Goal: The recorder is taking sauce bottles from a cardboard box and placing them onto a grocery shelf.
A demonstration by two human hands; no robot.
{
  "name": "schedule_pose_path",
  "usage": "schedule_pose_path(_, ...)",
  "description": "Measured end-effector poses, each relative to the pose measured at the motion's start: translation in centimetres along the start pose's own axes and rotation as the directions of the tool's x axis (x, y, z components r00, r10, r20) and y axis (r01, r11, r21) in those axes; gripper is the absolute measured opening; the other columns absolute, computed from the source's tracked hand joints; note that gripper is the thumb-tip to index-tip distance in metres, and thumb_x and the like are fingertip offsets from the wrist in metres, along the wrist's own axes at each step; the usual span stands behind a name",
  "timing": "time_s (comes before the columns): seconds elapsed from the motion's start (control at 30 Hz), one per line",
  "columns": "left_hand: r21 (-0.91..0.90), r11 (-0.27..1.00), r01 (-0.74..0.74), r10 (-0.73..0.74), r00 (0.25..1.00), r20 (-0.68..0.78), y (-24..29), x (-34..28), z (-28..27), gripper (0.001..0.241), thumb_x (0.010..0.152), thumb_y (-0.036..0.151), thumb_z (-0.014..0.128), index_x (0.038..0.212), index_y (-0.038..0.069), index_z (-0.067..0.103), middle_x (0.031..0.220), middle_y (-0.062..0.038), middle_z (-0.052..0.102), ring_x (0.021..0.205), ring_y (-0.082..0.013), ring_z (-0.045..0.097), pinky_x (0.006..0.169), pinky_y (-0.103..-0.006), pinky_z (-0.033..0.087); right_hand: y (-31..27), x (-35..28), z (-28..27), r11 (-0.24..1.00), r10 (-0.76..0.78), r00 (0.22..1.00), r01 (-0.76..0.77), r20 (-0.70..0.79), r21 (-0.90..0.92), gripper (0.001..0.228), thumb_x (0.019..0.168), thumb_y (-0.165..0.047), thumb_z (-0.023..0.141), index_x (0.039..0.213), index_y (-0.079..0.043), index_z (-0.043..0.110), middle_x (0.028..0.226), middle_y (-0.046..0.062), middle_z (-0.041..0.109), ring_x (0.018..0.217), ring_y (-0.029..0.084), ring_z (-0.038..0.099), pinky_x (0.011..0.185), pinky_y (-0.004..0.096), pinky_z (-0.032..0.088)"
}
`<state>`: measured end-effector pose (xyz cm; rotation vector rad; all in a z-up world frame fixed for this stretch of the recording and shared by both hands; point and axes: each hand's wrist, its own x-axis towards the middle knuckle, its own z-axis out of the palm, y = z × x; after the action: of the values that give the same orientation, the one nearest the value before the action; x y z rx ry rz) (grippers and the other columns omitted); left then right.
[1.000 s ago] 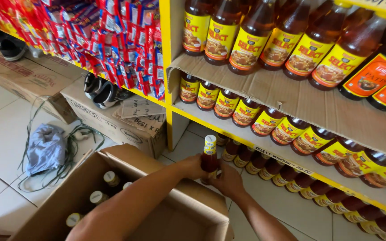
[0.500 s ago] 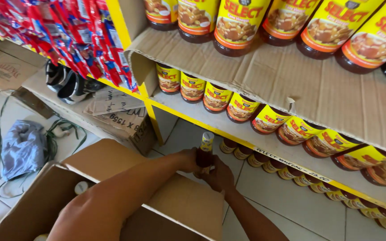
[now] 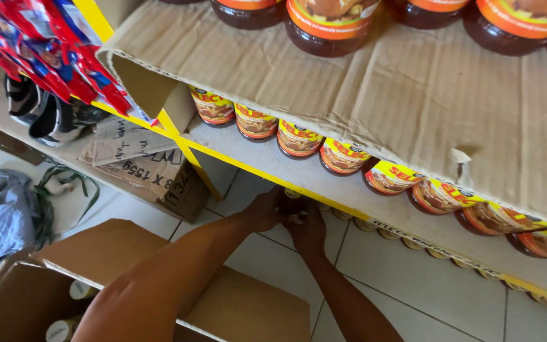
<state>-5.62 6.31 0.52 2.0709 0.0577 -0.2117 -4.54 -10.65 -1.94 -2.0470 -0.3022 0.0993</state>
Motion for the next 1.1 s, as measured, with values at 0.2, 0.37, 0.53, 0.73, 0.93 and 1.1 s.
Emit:
schedule_pose_path(0.2, 0.092, 0.989, -0.116, 0.118, 0.993, -0.017, -3.3, 3.1, 2.5, 0.036, 0.092, 0.023, 0.068, 0.124, 0.007, 0.066, 0.115, -0.015, 0.074, 0.106, -0.0278, 0.072, 0.089, -0.0375, 0.056, 3.2, 0.4, 2.6, 0.976, 0.084, 0.991, -0.059, -0.108, 0.211, 0.052, 0.078, -0.017, 0.082, 0.125, -0.009, 0.063, 0.116, 0.008, 0.07, 0.104, 0.022, 0.072, 0.087, 0.037, 0.061)
schedule_pose_path(0.37, -0.145, 0.974, -0.176, 0.161, 0.981, -0.105, -6.7, 5.8, 5.8, 0.028, 0.092, 0.013, 0.066, 0.119, 0.005, 0.066, 0.108, -0.012, 0.072, 0.097, -0.0237, 0.068, 0.084, -0.0396, 0.057, 5.5, 1.1, 3.5, 0.931, 0.27, 0.952, -0.22, -0.143, 0.293, 0.044, 0.085, -0.016, 0.077, 0.126, -0.008, 0.062, 0.117, 0.007, 0.072, 0.107, 0.02, 0.069, 0.093, 0.035, 0.055)
schedule_pose_path(0.53, -0.491, 0.861, -0.132, 0.063, 0.986, -0.155, -7.4, 7.3, 7.0, 0.032, 0.086, 0.001, 0.067, 0.116, 0.004, 0.057, 0.105, -0.01, 0.062, 0.094, -0.019, 0.059, 0.082, -0.042, 0.055, 4.7, 1.7, 3.2, 0.863, 0.398, 0.912, -0.336, -0.098, 0.378, 0.039, 0.089, -0.019, 0.076, 0.123, -0.005, 0.064, 0.115, 0.007, 0.073, 0.105, 0.019, 0.067, 0.093, 0.034, 0.052)
schedule_pose_path(0.73, 0.086, 0.962, -0.261, 0.274, 0.928, -0.254, -5.5, 6.7, 5.7, 0.03, 0.088, 0.014, 0.073, 0.116, 0.005, 0.064, 0.112, -0.017, 0.069, 0.107, -0.0303, 0.063, 0.092, -0.0452, 0.051, 5.8, 2.0, 4.3, 0.764, 0.445, 0.893, -0.34, -0.066, 0.548, 0.039, 0.09, -0.015, 0.073, 0.125, -0.003, 0.063, 0.117, 0.006, 0.069, 0.104, 0.018, 0.061, 0.09, 0.035, 0.05)
schedule_pose_path(0.93, -0.007, 0.977, -0.215, 0.206, 0.942, -0.267, -4.5, 6.4, 5.5, 0.033, 0.094, 0.02, 0.063, 0.124, 0.005, 0.062, 0.124, -0.019, 0.067, 0.116, -0.0341, 0.064, 0.095, -0.0449, 0.051, 4.7, 2.2, 4.6, 0.588, 0.538, 0.843, -0.368, -0.01, 0.72, 0.042, 0.091, -0.015, 0.07, 0.131, -0.007, 0.059, 0.12, 0.003, 0.064, 0.104, 0.015, 0.058, 0.086, 0.032, 0.05)
schedule_pose_path(1.1, 0.116, 0.991, -0.069, 0.094, 0.969, -0.228, -4.0, 6.0, 5.7, 0.036, 0.095, 0.027, 0.058, 0.123, 0.006, 0.064, 0.124, -0.021, 0.069, 0.117, -0.0404, 0.063, 0.094, -0.0454, 0.052, 3.8, 2.0, 4.5, 0.614, 0.514, 0.856, -0.33, -0.046, 0.717, 0.042, 0.093, -0.014, 0.068, 0.134, -0.006, 0.058, 0.126, 0.003, 0.064, 0.112, 0.014, 0.059, 0.094, 0.031, 0.049)
